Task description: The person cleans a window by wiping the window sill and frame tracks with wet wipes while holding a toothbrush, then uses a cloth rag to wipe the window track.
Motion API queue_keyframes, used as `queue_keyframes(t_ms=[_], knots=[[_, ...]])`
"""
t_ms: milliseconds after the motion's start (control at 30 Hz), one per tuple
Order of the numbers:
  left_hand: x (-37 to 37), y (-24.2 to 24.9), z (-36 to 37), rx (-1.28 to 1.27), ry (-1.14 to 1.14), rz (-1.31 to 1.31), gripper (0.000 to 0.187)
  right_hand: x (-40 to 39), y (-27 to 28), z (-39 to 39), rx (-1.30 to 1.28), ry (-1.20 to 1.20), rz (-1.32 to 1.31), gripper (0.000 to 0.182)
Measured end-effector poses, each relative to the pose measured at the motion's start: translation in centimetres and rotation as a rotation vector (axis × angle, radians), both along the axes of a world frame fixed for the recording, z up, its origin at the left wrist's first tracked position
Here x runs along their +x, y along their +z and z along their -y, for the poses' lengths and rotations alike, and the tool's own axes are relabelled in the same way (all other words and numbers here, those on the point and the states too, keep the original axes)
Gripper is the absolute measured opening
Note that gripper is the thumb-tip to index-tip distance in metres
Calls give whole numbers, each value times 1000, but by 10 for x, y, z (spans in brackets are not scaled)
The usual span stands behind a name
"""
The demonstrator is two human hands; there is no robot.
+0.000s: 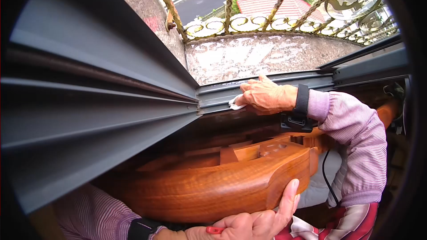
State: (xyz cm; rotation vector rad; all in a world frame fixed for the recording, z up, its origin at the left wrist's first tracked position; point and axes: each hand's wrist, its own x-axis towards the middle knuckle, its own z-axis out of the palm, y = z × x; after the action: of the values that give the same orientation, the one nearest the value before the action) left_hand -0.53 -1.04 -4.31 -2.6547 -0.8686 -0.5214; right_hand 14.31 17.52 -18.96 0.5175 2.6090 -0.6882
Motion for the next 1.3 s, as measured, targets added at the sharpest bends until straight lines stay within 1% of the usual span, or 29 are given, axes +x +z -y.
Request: queue_keyframes(t_ms=[100, 133, 167, 233, 267, 300, 367, 400, 433, 500, 533, 600, 633, 667, 700, 767, 833, 867, 900, 967, 1033, 1100, 1133, 1167, 1200, 1233, 1267, 1300], knots=[[4, -2, 2, 38, 32, 21, 28, 36, 15, -10, 74, -29, 214, 25], [4, -1, 3, 41, 32, 18, 28, 49, 13, -15, 79, -24, 252, 24], [3, 0, 4, 49, 40, 11, 28, 62, 14, -20, 42, -52, 363, 27], [-1, 7, 1, 14, -4, -27, 28, 79, 13, -33, 30, -34, 526, 24], [-2, 8, 0, 1, -23, -39, 28, 88, 15, -39, 57, -31, 537, 22], [-3, 11, -1, -16, -38, -52, 28, 92, 20, -45, 171, 48, 500, 13], [-5, 16, -2, -49, -60, -79, 29, 99, 34, -65, 80, -124, 419, 24], [-5, 16, -2, -56, -55, -82, 29, 107, 25, -75, 107, -178, 77, 24], [-5, 16, -2, -63, -51, -85, 29, 84, 50, -67, 26, -354, 18, 28], [-3, 14, -1, -44, -50, -83, 29, 63, 47, -65, -19, -347, -175, 40], [-3, 13, -2, -33, -53, -87, 29, 49, 43, -59, -33, -243, -263, 38], [-4, 14, -3, -5, -68, -112, 29, 27, 15, -45, -169, -241, -347, 27], [-4, 13, -4, 12, -73, -122, 30, 18, 17, -35, -169, -93, -317, 24], [-3, 13, -3, 27, -70, -124, 30, 15, 1, -28, -169, 61, -182, 24], [-4, 15, -5, 22, -76, -130, 30, 21, 6, -13, -127, 71, -50, 26], [-5, 18, -7, 12, -89, -143, 31, 43, -11, -17, -108, 43, -70, 29], [-5, 20, -8, 1, -95, -159, 31, 68, -2, -23, -101, 11, 172, 43], [-5, 22, -8, -3, -99, -168, 31, 80, 9, -24, -93, -13, 219, 50], [-5, 23, -9, 0, -103, -176, 31, 88, 20, -26, -104, -62, 278, 52], [-5, 18, -5, 20, -107, -198, 30, 123, 7, -45, -215, -103, 236, 45], [-2, 1, 4, 46, -101, -230, 29, 125, 30, -61, -106, -103, 582, 38], [-5, -3, 1, 129, -145, -248, 29, 140, 51, -80, -44, -341, 410, 33], [-5, -3, -1, 161, -161, -257, 30, 138, 72, -85, 39, -417, 364, 31], [-7, 7, -6, 80, -161, -237, 30, 134, 97, -88, 121, -490, 316, 30], [-10, 26, -13, 1, -167, -218, 30, 138, 111, -91, 184, -465, 278, 28], [-10, 28, -13, -22, -153, -190, 31, 143, 125, -92, 249, -439, 242, 27], [-9, 30, -13, -44, -139, -161, 31, 147, 138, -90, 254, -482, 255, 27], [-6, 20, -7, -13, -106, -126, 31, 150, 151, -88, 260, -526, 269, 28]])
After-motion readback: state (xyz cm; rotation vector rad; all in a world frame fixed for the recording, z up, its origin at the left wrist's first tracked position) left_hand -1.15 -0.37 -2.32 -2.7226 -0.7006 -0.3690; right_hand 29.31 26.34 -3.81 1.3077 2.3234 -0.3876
